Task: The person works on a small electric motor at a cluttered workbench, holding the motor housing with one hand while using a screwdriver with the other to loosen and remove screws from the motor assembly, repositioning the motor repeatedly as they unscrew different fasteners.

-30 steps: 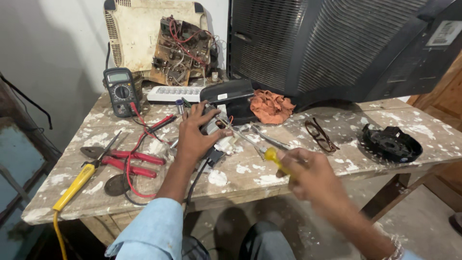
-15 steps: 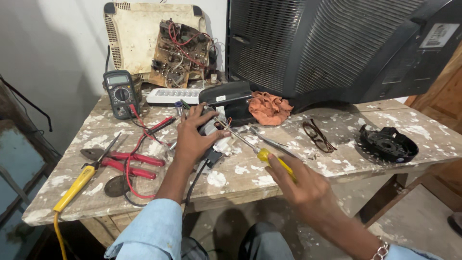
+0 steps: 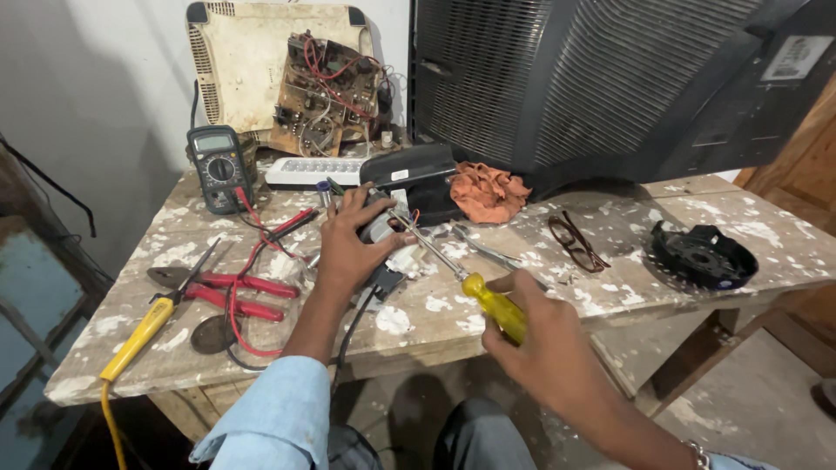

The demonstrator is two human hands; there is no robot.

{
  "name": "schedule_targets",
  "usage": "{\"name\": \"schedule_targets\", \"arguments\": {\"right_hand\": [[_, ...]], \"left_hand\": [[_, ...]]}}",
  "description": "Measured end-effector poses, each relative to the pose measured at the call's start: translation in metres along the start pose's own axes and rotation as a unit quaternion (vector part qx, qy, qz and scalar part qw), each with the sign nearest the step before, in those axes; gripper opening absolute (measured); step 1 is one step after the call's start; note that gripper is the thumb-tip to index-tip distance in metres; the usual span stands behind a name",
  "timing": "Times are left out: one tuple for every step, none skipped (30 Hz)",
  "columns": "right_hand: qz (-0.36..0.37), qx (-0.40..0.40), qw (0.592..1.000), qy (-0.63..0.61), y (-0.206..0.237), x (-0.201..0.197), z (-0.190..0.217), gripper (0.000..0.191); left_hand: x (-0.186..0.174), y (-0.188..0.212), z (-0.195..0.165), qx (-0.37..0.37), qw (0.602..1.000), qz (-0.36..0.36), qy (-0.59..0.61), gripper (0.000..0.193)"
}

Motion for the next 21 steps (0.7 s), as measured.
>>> {"name": "schedule_targets", "arguments": {"right_hand": [[-0.016, -0.054, 0.998, 0.034, 0.002, -0.001, 0.006, 0.041], [-0.037, -0.108, 0.992, 0.044, 0.005, -0.001, 0.011, 0.04], [-0.059, -0.162, 0.984, 0.054, 0.007, 0.001, 0.015, 0.039], [-0.082, -0.214, 0.971, 0.062, 0.009, 0.003, 0.018, 0.039], [-0.087, -0.225, 0.966, 0.089, 0.007, 0.007, 0.017, 0.038], [-0.09, -0.236, 0.961, 0.116, 0.005, 0.011, 0.015, 0.038], [-0.092, -0.245, 0.954, 0.143, 0.001, 0.015, 0.013, 0.038], [-0.107, -0.221, 0.961, 0.129, -0.006, 0.019, 0.008, 0.032], [-0.121, -0.197, 0.966, 0.115, -0.013, 0.021, 0.004, 0.026], [-0.134, -0.172, 0.971, 0.101, -0.018, 0.022, 0.0, 0.023], [-0.089, -0.088, 0.992, 0.026, -0.025, 0.025, -0.009, 0.022], [-0.042, -0.004, 0.998, -0.048, -0.031, 0.027, -0.018, 0.021], [0.004, 0.079, 0.989, -0.122, -0.034, 0.031, -0.025, 0.022], [0.022, 0.129, 0.973, -0.193, -0.034, 0.034, -0.027, 0.024], [0.038, 0.175, 0.948, -0.262, -0.034, 0.037, -0.028, 0.026], [0.053, 0.219, 0.917, -0.33, -0.034, 0.04, -0.028, 0.029], [0.05, 0.21, 0.922, -0.322, -0.034, 0.04, -0.024, 0.03], [0.047, 0.2, 0.928, -0.312, -0.032, 0.039, -0.021, 0.03], [0.045, 0.191, 0.933, -0.302, -0.032, 0.037, -0.019, 0.031], [0.041, 0.177, 0.946, -0.269, -0.032, 0.036, -0.017, 0.03], [0.038, 0.163, 0.957, -0.236, -0.031, 0.034, -0.016, 0.03]], "left_hand": [[0.0, 0.0, 0.0, 0.006, 1.0, -0.005, -0.001, 0.066], [0.0, 0.0, 0.0, 0.003, 1.0, -0.003, 0.003, 0.066], [-0.001, 0.0, 0.001, 0.001, 1.0, 0.0, 0.007, 0.066], [-0.002, -0.001, 0.002, 0.001, 1.0, 0.004, 0.009, 0.066], [-0.003, -0.002, 0.003, 0.004, 1.0, 0.004, 0.008, 0.066], [-0.004, -0.003, 0.003, 0.006, 1.0, 0.004, 0.007, 0.066], [-0.005, -0.003, 0.004, 0.007, 1.0, 0.004, 0.006, 0.066], [-0.005, -0.004, 0.005, 0.007, 1.0, 0.012, -0.004, 0.067], [-0.005, -0.006, 0.007, 0.004, 1.0, 0.021, -0.014, 0.068], [-0.005, -0.008, 0.009, 0.001, 0.999, 0.03, -0.023, 0.07], [-0.005, -0.01, 0.009, 0.015, 0.998, 0.035, -0.045, 0.068], [-0.005, -0.011, 0.009, 0.029, 0.997, 0.039, -0.065, 0.067], [-0.004, -0.011, 0.009, 0.044, 0.994, 0.042, -0.087, 0.066], [-0.004, -0.01, 0.009, 0.034, 0.995, 0.055, -0.074, 0.063], [-0.003, -0.009, 0.01, 0.027, 0.995, 0.066, -0.062, 0.061], [-0.003, -0.009, 0.01, 0.021, 0.995, 0.077, -0.051, 0.059], [-0.002, -0.008, 0.011, 0.019, 0.995, 0.082, -0.05, 0.056], [-0.001, -0.006, 0.012, 0.017, 0.995, 0.086, -0.048, 0.052], [0.0, -0.005, 0.011, 0.013, 0.995, 0.09, -0.045, 0.049], [0.003, -0.003, 0.011, 0.006, 0.995, 0.089, -0.047, 0.046], [0.005, -0.001, 0.011, -0.003, 0.995, 0.088, -0.048, 0.042]]}}
Point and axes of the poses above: each hand's wrist, its own y-axis away from the middle knuckle, its own x-axis out of the palm, z = x × y, the point moved 4 cm from there along -y, towards the middle knuckle, and after that the axes turned 5 degrees about z, right-handed, at the moved point
